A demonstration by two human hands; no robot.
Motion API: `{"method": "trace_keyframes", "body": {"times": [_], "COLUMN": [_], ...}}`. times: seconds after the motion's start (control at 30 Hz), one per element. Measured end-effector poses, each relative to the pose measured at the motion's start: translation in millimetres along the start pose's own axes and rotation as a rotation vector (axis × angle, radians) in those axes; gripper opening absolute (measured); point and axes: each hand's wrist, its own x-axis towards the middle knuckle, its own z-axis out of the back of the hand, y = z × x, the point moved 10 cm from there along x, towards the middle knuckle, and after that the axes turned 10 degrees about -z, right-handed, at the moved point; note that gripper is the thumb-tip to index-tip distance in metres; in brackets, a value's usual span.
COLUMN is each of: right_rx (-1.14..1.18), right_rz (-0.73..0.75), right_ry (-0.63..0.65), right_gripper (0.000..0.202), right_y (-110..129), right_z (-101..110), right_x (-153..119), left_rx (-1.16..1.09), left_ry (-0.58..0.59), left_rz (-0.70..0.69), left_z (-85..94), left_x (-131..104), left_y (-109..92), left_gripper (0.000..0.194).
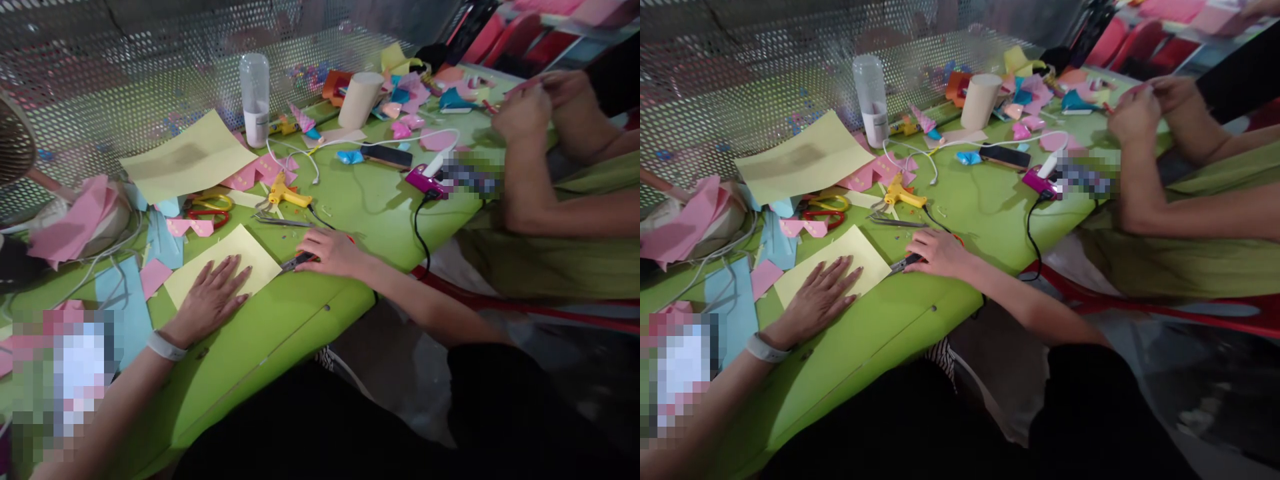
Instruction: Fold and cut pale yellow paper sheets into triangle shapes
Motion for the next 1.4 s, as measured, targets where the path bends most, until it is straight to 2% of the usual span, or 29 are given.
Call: {"method": "trace_keyframes", "body": {"times": [0.2, 0.4, 0.6, 0.8, 1.2, 1.4], "right_rx": [0.044, 0.087, 0.145, 0.154, 0.162, 0.136], "right_rz": [0.079, 0.058, 0.075, 0.121, 0.146, 0.1], "right_ry": [0.047, -0.021, -0.037, -0.15, -0.105, -0.097], "right_gripper": [0.03, 0.031, 0.029, 0.023, 0.026, 0.025], "right_y": [12, 11, 12, 22, 41, 32], "right_z": [1, 3, 0, 7, 3, 3], "right_x": [-3, -6, -12, -16, -16, -13], "left_rx": [-0.012, -0.017, -0.016, -0.001, -0.031, -0.033], "left_ry": [0.014, 0.012, 0.005, 0.032, 0.019, 0.058], "left_rz": [0.007, 0.013, 0.012, 0.015, 0.029, 0.069], "left_z": [0.6, 1.1, 2.0, -0.4, -0.6, -3.6], "left_x": [1, 1, 2, 1, 2, 9], "left_y": [-1, -1, -2, -2, -2, -5], "left_gripper": [0.058, 0.058, 0.058, 0.058, 0.057, 0.059]}}
